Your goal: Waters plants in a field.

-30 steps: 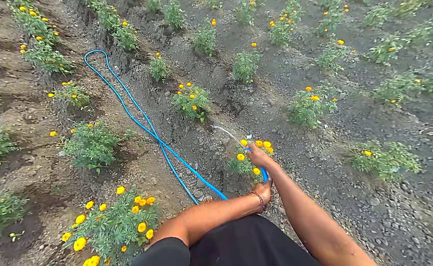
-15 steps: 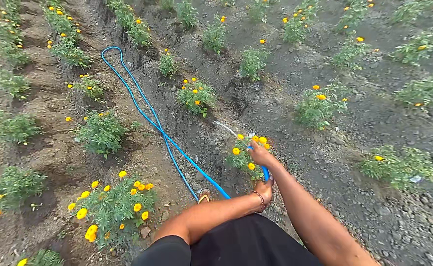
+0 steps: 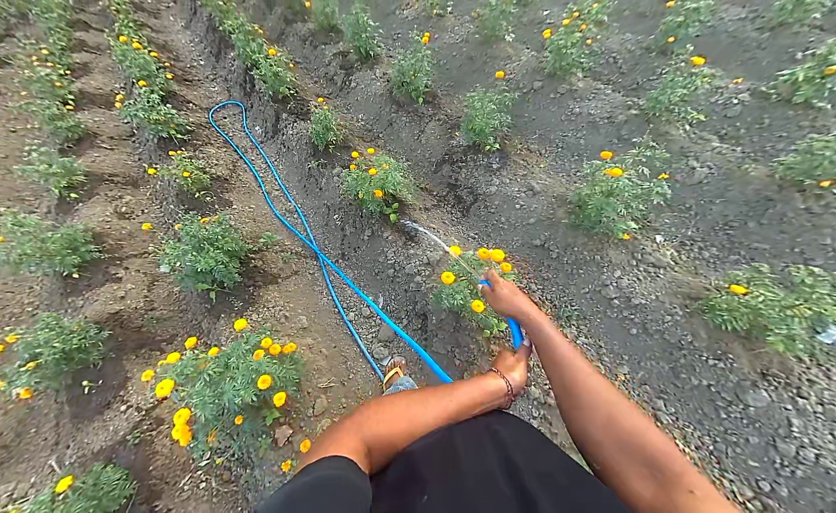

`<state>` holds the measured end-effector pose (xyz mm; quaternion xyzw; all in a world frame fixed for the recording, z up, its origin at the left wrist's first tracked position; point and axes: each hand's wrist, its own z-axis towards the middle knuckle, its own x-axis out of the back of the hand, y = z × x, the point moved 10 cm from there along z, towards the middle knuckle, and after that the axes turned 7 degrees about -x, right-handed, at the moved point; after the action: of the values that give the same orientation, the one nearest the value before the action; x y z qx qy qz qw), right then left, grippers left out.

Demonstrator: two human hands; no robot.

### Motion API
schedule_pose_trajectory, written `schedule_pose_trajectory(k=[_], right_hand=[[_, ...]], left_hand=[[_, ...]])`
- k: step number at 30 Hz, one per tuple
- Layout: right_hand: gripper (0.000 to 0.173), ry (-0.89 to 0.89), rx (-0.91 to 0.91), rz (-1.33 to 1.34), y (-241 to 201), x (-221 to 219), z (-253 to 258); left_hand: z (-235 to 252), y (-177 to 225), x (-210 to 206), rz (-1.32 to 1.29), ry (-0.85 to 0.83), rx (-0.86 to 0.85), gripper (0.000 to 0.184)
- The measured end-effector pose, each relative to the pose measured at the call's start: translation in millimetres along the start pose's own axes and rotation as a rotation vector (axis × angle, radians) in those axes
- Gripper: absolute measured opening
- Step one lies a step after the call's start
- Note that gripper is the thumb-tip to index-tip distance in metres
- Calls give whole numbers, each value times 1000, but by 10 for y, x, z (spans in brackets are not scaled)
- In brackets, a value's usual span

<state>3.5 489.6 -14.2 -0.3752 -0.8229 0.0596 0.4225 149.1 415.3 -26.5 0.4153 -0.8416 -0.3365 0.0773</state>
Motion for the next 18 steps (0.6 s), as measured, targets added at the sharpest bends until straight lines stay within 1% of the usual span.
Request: schedule_pose_trajectory(k=[6,18], right_hand=[[36,-16,3,-1,127,-69,-102],[37,-27,28,-53,92,-151,-179]], left_hand=[[-31,-90,-134,-2,-4,-1,60],[-60,-185,-174,-32,16,-24,60]])
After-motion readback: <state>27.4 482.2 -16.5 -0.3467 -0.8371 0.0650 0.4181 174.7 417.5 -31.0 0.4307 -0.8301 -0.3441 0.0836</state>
